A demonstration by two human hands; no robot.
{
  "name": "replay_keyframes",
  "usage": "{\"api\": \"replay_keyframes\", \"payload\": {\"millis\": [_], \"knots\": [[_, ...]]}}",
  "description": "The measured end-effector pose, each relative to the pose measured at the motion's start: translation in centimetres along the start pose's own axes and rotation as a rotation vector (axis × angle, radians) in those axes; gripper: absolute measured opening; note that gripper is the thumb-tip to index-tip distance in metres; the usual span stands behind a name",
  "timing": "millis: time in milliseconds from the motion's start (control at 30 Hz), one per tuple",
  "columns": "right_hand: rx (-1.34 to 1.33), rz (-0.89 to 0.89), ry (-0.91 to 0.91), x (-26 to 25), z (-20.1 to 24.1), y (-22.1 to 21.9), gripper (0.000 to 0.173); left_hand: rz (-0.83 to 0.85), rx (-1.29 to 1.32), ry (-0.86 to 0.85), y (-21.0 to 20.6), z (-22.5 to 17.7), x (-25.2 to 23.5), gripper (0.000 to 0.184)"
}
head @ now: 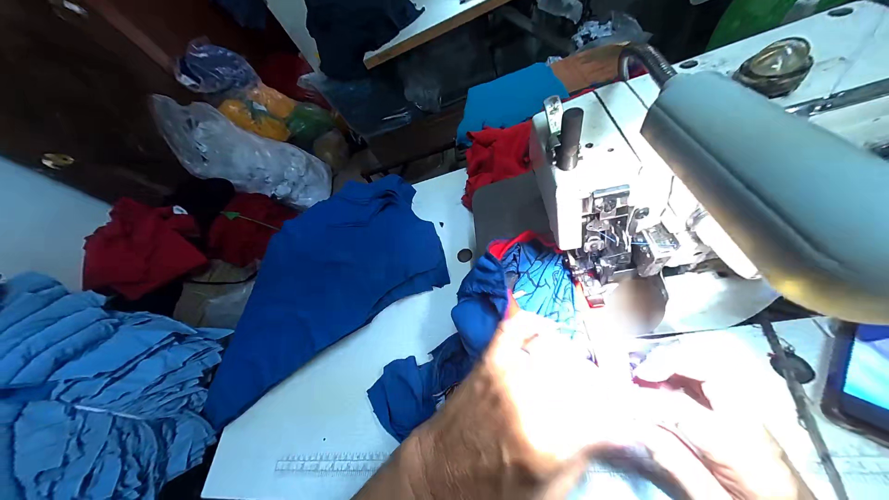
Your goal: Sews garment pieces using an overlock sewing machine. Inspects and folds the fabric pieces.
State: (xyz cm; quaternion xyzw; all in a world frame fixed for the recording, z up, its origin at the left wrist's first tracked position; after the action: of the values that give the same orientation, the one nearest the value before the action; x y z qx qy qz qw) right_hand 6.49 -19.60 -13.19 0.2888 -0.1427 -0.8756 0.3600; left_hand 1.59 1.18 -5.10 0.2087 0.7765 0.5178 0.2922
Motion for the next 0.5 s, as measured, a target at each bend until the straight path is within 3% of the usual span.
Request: {"api": "replay_keyframes", "payload": {"millis": [67,133,233,500], "knots": [[0.119,0.055,0.051,0.3,0.7,1.4,0.017,-0.016,0.050,-0.075,-0.3,-1.6,-1.0,0.027],[0.126,0.049,0.055,1.0,1.3,1.7,0.010,-0.015,-0.023,-0.018,-0.9,-2.1,-0.9,0.026],[0.025,0.011,0.002,1.9,1.7,1.0,0.009,-0.049,-0.244,0.132,-1.7,0.3,0.7,0.023],[-0.172,-0.031,-0.088,2.0,2.5,0.3,0.014,-0.056,-0.308,0.064,-0.4,1.1,2.1,0.020]]}}
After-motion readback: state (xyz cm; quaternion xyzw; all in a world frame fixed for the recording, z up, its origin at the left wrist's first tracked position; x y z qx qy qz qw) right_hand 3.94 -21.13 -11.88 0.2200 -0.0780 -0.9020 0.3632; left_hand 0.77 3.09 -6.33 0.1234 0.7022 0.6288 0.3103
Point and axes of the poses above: each hand's wrist, its own x-axis away from the middle knuckle, its own y-axis out of the back of the hand, z = x × y, the point moved 1 cm from there along -x, towards the middle knuckle, and after that the axes turned 14 degrees about z, right-handed, at the moved point
